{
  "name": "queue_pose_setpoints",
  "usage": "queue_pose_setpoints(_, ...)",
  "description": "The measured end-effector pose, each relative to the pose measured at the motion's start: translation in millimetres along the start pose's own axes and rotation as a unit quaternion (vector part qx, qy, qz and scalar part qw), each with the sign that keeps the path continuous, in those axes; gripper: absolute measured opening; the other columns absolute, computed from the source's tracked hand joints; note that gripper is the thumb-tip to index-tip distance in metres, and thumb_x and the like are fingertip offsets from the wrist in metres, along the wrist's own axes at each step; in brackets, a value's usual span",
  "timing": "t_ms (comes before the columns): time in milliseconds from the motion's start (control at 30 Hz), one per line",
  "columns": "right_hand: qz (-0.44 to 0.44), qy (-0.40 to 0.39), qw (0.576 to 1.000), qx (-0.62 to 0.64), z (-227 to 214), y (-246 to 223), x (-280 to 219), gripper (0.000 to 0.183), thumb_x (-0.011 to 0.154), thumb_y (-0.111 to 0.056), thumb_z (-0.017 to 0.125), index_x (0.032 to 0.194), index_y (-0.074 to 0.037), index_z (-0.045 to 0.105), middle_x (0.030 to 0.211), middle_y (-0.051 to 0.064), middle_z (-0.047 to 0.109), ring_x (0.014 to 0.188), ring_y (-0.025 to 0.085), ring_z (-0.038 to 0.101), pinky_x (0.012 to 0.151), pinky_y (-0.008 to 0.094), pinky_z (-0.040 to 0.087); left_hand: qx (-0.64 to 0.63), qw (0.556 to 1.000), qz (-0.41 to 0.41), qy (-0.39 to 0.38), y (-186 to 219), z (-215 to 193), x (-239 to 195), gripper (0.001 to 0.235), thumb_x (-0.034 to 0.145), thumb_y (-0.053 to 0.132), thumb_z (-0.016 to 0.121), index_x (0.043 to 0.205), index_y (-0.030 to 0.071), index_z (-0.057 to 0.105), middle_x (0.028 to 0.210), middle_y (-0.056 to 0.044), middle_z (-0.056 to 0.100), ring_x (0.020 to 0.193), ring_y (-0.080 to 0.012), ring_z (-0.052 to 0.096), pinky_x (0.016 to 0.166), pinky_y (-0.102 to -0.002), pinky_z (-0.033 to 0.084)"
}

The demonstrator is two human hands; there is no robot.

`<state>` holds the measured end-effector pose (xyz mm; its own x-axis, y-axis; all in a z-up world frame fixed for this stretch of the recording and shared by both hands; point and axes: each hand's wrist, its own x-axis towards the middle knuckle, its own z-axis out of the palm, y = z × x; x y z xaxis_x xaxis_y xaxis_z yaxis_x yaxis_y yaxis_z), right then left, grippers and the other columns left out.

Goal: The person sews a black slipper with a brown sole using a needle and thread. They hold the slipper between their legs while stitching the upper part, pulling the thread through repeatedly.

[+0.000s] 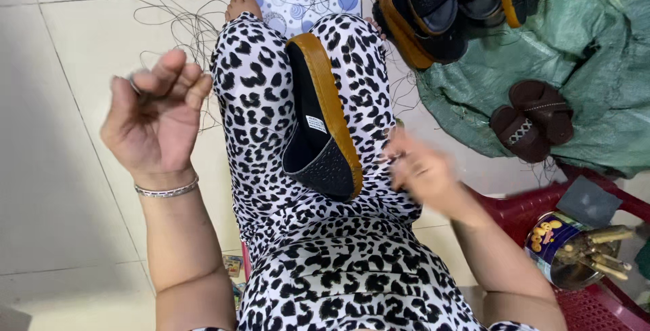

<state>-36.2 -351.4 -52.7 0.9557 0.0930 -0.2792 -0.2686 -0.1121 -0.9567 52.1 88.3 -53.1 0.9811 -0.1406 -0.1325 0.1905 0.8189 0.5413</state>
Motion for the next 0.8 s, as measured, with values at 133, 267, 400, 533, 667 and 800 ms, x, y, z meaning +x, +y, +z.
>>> queue_pose_setpoints(133,-0.141,-0.275,0.927,-0.213,30,-15,7,0.030,0.101,-0.026,0.055,0.109,-0.003,0.072,0.095,0.011,0.075,0.079,0.019,0.074,0.066,0.026,0.065,0.033,0.999,0.022,0.028,30,-7,3,0.045,0.116,0.043,0.044,0.125,0.013,0.077,0.116,-0.010,0.062,0.106,-0.0262,0.053,0.117,-0.051,0.051)
queue_pose_setpoints(267,-0.083,-0.258,0.958,0.093,40,-27,21,0.021,0.110,-0.022,0.047,0.113,-0.007,0.061,0.125,0.017,0.066,0.085,0.016,0.070,0.082,0.028,0.065,0.092,0.994,0.010,0.055,33,4,16,0.037,0.104,0.051,0.050,0.107,0.026,0.077,0.059,0.009,0.020,0.057,-0.0076,0.013,0.053,-0.022,0.018)
queue_pose_setpoints(400,-0.020,-0.204,0.974,0.096,50,-7,32,0.049,0.112,-0.020,0.029,0.068,-0.013,0.048,0.058,-0.002,0.047,0.054,0.009,0.049,0.053,0.020,0.045,0.116,0.952,0.053,0.278,18,-40,24,0.036,0.089,0.049,0.059,0.075,0.018,0.070,0.049,0.009,0.013,0.045,-0.0062,0.007,0.044,-0.023,0.006)
queue_pose_setpoints(533,0.089,-0.095,0.990,-0.053,9,-14,44,0.028,0.109,-0.032,0.048,0.090,-0.017,0.061,0.074,-0.001,0.060,0.047,0.004,0.047,0.038,0.017,0.038,0.329,0.872,0.024,0.361,12,-48,16,0.036,0.098,0.036,0.057,0.070,0.014,0.062,0.061,0.000,0.041,0.056,-0.0130,0.039,0.055,-0.026,0.037)
queue_pose_setpoints(667,0.070,0.024,0.954,-0.292,-31,-27,45,0.058,0.104,-0.017,0.054,0.157,-0.002,0.036,0.123,0.012,0.059,0.076,0.018,0.061,0.075,0.033,0.054,0.875,0.410,0.211,0.145,25,-33,-14,0.036,0.104,0.016,0.094,0.111,-0.009,0.068,0.117,-0.022,0.052,0.111,-0.0383,0.049,0.088,-0.049,0.050)
queue_pose_setpoints(800,-0.118,-0.084,0.885,-0.442,9,-47,15,0.041,0.099,-0.010,0.064,0.139,0.000,0.061,0.112,0.028,0.066,0.091,0.044,0.069,0.069,0.052,0.058,0.864,0.458,0.171,0.123,-43,41,-38,0.070,0.063,0.020,0.107,0.113,-0.007,0.066,0.106,-0.025,0.060,0.104,-0.0451,0.063,0.088,-0.053,0.054)
